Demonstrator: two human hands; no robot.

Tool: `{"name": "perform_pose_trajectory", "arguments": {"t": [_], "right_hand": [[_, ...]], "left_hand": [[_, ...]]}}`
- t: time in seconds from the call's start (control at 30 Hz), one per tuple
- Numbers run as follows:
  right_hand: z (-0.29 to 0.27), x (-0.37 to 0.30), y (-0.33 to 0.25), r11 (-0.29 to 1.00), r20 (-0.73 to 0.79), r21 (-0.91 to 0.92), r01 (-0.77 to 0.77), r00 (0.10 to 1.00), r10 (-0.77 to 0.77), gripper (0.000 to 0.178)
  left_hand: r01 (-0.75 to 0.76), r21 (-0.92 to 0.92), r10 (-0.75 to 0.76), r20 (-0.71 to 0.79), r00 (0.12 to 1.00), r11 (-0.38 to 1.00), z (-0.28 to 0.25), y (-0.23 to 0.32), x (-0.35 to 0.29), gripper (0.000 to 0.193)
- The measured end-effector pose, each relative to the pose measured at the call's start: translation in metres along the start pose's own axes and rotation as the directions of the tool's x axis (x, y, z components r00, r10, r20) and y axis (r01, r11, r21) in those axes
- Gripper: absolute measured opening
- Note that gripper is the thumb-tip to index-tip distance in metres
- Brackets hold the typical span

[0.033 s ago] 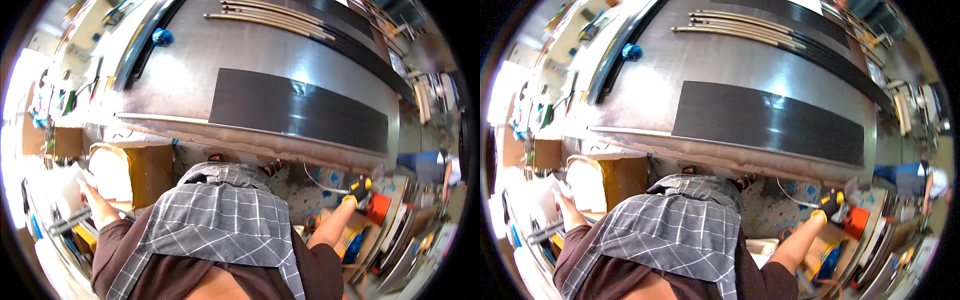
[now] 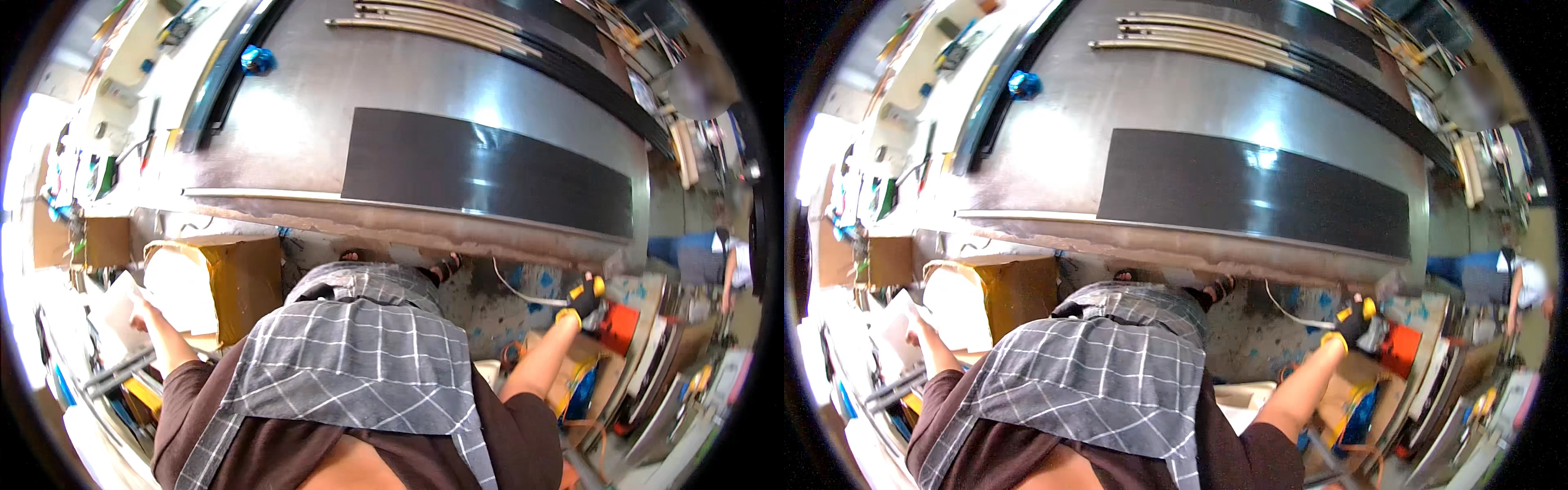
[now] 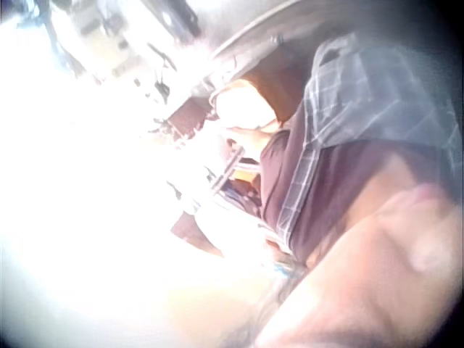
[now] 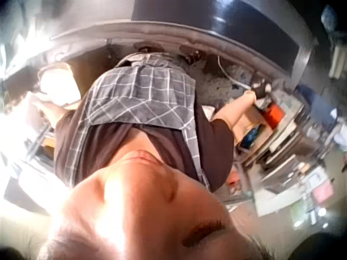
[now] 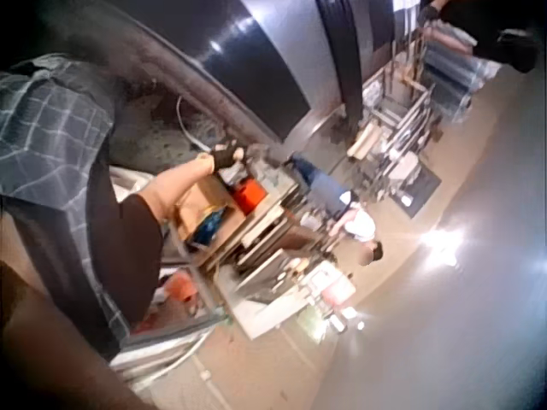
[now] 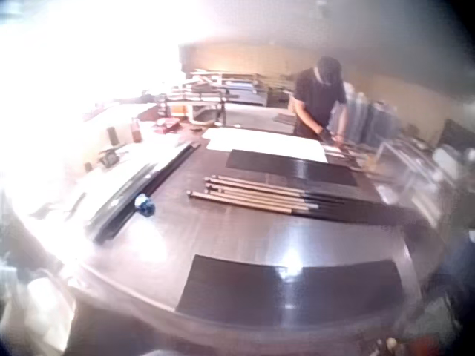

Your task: The person repeatedly applies a substance to a large black sheet on a workbench using a yellow roller. They then place a white sheet over the treated area and press it down using a long metal rod. This process is repeated multiple times with different sections of the sheets.

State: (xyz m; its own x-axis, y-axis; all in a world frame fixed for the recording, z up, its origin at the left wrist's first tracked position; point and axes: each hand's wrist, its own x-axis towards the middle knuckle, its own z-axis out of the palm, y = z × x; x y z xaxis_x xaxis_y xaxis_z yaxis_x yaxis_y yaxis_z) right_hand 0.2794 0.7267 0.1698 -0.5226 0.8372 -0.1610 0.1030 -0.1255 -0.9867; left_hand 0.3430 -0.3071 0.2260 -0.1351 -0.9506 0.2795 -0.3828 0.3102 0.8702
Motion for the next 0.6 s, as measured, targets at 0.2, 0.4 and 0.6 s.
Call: {"name": "perform_pose_trajectory", "arguments": {"t": [0.2,0.4,0.6], "right_hand": [[0.075,-0.102,0.015,0.868,0.156,-0.478,0.133,0.986,-0.065,0.035],[0.198,-0.342,0.071,0.797,0.732,-0.291,0.529,0.660,-0.171,0.045],[0.282,-0.411,-0.009,0.724,0.884,-0.311,0.616,0.466,-0.017,0.042]], "left_hand": [[-0.910,-0.114,0.658,0.727,0.197,0.398,0.126,0.100,-0.155,0.063],[-0.857,-0.401,0.614,0.778,-0.133,0.322,0.178,0.127,-0.177,0.030],[-0.872,-0.396,0.549,0.814,-0.188,0.289,0.182,0.141,-0.181,0.028]]}}
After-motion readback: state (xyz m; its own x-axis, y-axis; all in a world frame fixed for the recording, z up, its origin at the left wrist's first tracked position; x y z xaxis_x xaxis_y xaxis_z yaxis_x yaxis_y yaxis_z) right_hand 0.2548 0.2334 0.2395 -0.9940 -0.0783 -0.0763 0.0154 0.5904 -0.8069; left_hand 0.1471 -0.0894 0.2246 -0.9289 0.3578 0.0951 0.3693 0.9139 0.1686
